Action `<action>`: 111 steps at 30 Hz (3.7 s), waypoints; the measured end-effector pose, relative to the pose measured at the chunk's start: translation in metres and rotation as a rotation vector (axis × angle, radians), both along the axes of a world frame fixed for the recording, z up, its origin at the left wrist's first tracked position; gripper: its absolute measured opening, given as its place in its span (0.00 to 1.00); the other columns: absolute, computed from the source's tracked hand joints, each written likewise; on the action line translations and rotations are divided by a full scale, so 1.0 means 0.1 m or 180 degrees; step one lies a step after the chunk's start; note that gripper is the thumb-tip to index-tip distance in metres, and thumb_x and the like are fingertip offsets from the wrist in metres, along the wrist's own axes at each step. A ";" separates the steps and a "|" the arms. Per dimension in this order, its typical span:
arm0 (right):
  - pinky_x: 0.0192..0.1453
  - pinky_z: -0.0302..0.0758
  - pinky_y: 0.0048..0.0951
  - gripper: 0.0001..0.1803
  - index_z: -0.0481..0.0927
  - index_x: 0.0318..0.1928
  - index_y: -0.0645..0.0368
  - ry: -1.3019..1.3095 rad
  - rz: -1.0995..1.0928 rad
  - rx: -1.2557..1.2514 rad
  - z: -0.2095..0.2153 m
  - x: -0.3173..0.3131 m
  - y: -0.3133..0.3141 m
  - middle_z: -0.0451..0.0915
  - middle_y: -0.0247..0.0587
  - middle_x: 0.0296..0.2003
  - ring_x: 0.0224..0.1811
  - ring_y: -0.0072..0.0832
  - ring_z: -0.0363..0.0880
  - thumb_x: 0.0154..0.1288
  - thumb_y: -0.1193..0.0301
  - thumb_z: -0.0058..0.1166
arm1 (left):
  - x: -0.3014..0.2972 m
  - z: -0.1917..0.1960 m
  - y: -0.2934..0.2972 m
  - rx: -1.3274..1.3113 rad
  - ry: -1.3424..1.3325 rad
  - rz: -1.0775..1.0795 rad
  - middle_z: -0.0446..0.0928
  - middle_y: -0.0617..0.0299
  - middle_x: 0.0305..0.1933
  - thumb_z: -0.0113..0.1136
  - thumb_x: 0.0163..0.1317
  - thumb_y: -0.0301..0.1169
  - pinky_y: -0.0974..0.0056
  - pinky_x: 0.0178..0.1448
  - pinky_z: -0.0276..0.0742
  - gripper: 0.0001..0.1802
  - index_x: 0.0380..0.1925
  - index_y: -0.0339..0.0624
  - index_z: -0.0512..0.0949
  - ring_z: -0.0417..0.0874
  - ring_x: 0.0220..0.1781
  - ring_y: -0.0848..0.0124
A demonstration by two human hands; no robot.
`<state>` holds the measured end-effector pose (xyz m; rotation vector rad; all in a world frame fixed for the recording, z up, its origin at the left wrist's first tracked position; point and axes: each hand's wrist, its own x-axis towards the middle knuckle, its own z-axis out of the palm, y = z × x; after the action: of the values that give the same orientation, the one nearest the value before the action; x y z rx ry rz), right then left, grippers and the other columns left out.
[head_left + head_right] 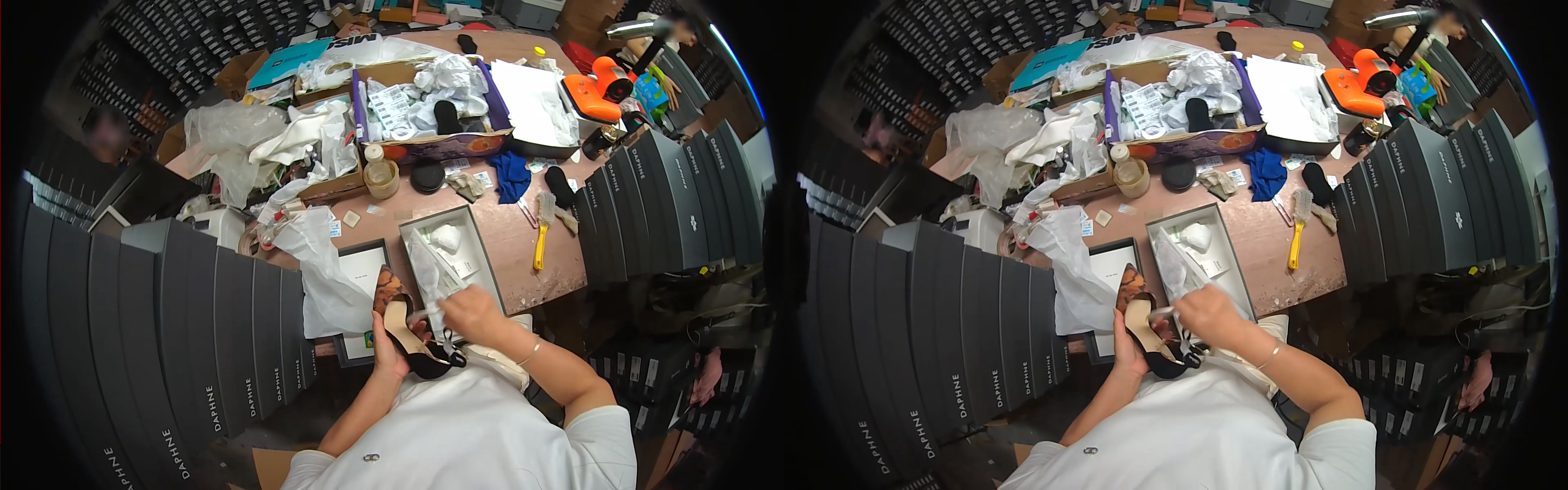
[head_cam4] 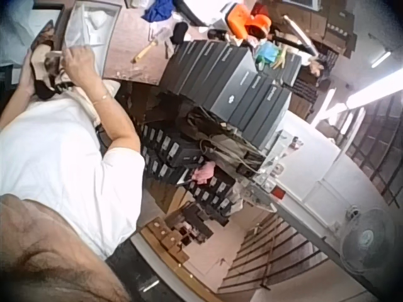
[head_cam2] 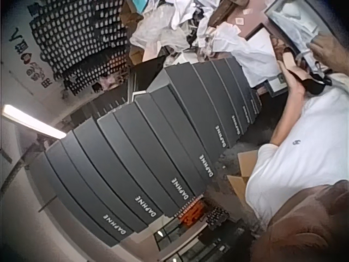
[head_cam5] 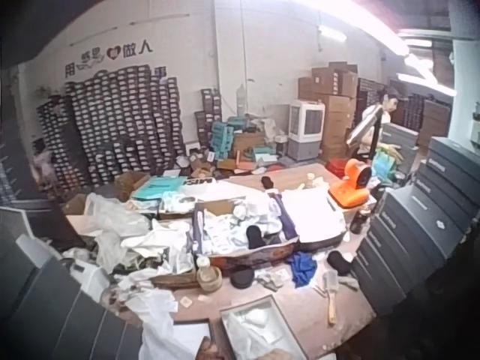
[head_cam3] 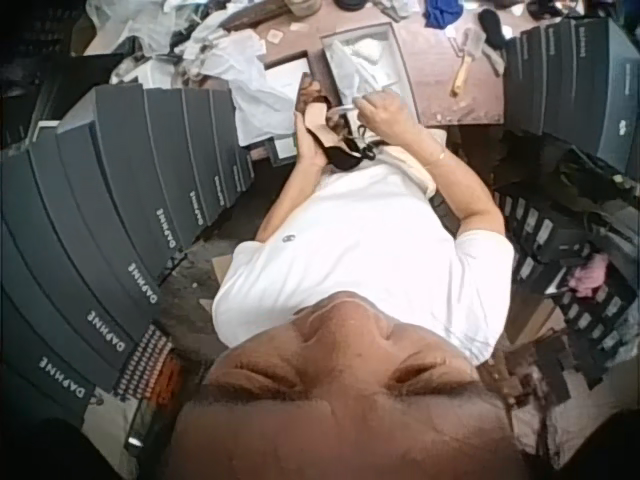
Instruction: Packing individual shoes into boxes with protective wrapping paper and stacking the finished boxes.
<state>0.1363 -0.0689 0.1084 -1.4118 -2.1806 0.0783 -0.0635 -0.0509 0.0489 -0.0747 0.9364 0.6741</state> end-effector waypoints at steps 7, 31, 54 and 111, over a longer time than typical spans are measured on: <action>0.53 0.68 0.45 0.21 0.69 0.47 0.67 0.2210 0.0051 -0.2453 0.22 -0.25 0.09 0.72 0.62 0.46 0.50 0.53 0.71 0.62 0.64 0.56 | 0.11 0.09 0.14 0.0668 -0.0165 -0.0213 0.72 0.57 0.53 0.37 0.61 0.70 0.56 0.60 0.73 0.42 0.57 0.45 0.68 0.76 0.52 0.64; 0.45 0.66 0.49 0.33 0.77 0.30 0.71 0.2134 -0.0078 -0.1628 -0.46 -1.15 0.34 0.76 0.63 0.29 0.34 0.57 0.72 0.70 0.49 0.37 | -0.16 -0.06 0.84 0.0903 0.0295 -0.0735 0.77 0.55 0.37 0.47 0.69 0.50 0.55 0.44 0.80 0.18 0.45 0.49 0.70 0.81 0.39 0.60; 0.66 0.61 0.34 0.28 0.66 0.58 0.67 0.2621 0.1129 -0.3383 -0.28 -0.18 -0.20 0.60 0.59 0.62 0.64 0.46 0.63 0.69 0.56 0.47 | 0.08 -0.08 0.57 0.1158 -0.0334 -0.1188 0.78 0.56 0.47 0.40 0.71 0.53 0.58 0.54 0.78 0.25 0.51 0.45 0.70 0.79 0.51 0.63; 0.42 0.78 0.40 0.21 0.73 0.50 0.62 -0.0406 -0.0985 -0.1132 -1.48 0.74 1.24 0.77 0.52 0.42 0.46 0.45 0.77 0.53 0.77 0.54 | 0.14 -0.02 0.17 0.0171 0.0347 -0.0335 0.78 0.56 0.42 0.46 0.70 0.46 0.56 0.43 0.82 0.23 0.55 0.40 0.67 0.82 0.37 0.63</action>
<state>0.2102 0.0551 -0.0392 -1.9877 -2.0906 0.2813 -0.0494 -0.0337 0.0468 0.0592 1.0190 0.6101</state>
